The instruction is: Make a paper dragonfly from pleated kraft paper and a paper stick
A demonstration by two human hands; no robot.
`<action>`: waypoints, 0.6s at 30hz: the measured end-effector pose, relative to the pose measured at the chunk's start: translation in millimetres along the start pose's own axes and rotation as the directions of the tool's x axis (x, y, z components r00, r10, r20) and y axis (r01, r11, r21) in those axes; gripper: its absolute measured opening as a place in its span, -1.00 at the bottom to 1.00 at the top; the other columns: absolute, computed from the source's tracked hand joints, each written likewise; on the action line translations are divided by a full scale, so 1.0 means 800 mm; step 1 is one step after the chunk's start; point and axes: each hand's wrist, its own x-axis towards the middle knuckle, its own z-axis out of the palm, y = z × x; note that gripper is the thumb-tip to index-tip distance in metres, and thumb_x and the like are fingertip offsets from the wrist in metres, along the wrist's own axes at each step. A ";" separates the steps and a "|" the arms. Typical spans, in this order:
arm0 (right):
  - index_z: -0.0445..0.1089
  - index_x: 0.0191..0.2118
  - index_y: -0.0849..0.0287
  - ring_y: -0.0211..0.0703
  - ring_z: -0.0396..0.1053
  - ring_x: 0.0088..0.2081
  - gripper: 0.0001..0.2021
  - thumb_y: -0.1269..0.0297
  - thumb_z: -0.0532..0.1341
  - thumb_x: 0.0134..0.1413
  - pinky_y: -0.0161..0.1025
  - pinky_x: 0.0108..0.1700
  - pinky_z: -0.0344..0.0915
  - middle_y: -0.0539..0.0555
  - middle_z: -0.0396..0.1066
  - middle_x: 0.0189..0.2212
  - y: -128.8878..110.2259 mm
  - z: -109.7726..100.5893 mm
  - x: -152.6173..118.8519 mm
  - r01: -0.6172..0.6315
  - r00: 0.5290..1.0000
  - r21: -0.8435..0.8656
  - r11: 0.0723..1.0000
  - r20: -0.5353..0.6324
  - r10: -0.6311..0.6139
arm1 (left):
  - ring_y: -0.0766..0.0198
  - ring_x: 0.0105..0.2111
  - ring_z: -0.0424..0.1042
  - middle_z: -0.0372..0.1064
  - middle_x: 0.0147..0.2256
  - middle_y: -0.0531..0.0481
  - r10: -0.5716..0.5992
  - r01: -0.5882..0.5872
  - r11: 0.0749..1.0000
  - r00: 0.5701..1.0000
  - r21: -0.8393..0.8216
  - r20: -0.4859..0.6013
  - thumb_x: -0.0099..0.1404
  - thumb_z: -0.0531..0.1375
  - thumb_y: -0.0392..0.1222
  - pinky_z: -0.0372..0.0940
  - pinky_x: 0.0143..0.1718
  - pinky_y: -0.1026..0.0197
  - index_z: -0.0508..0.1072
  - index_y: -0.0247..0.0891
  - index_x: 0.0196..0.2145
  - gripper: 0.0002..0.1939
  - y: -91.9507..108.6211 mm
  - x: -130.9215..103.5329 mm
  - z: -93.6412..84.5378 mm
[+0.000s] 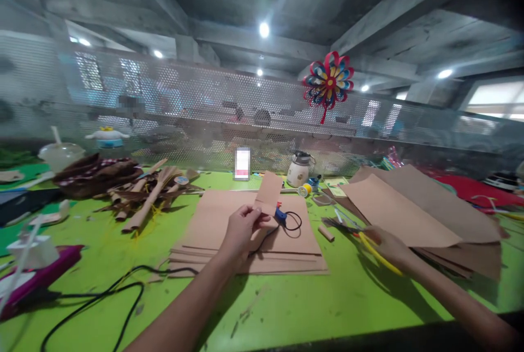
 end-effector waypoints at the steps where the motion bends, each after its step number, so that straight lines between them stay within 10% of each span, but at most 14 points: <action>1: 0.34 -0.08 0.18 0.10 0.41 -0.21 -0.52 0.06 0.21 -0.18 -0.17 -0.25 0.29 0.21 0.47 -0.23 -0.006 -0.007 -0.005 0.008 1.000 0.062 0.998 -0.002 -0.008 | 0.32 -0.45 0.42 0.43 -0.51 -0.06 0.002 -0.002 1.000 1.000 -0.013 0.000 0.03 0.27 -0.17 0.27 -0.44 0.34 0.37 -0.34 -0.47 -0.81 -0.001 0.002 -0.001; 6: 0.26 -0.02 0.18 0.00 0.37 -0.38 -0.44 0.13 0.24 -0.23 -0.19 -0.39 0.31 0.14 0.42 -0.39 -0.074 -0.025 -0.037 0.104 0.994 0.460 0.882 -0.033 -0.100 | 0.29 -0.41 0.43 0.43 -0.49 -0.06 0.041 -0.042 0.999 0.998 -0.020 -0.050 0.00 0.28 -0.15 0.23 -0.45 0.33 0.38 -0.34 -0.48 -0.79 0.001 0.005 -0.004; 12: 0.25 -0.07 0.10 -0.09 0.35 -0.23 -0.59 0.24 0.26 -0.12 -0.21 -0.21 0.32 0.11 0.36 -0.26 -0.184 0.012 -0.070 0.168 0.904 0.881 0.443 0.042 -0.425 | 0.33 -0.38 0.40 0.42 -0.44 -0.04 0.111 -0.119 0.990 0.989 -0.080 -0.096 0.00 0.29 -0.17 0.21 -0.45 0.34 0.40 -0.35 -0.45 -0.79 0.020 0.007 -0.011; 18: 0.26 -0.17 0.14 -0.19 0.31 -0.37 -0.67 0.03 0.19 0.02 -0.27 -0.34 0.31 0.05 0.31 -0.37 -0.249 0.057 -0.071 0.186 0.831 0.788 0.587 0.193 -0.522 | 0.39 -0.40 0.37 0.35 -0.46 0.06 0.233 -0.262 0.955 0.952 -0.136 -0.200 -0.03 0.30 -0.19 0.19 -0.46 0.38 0.39 -0.33 -0.47 -0.80 0.046 0.005 -0.019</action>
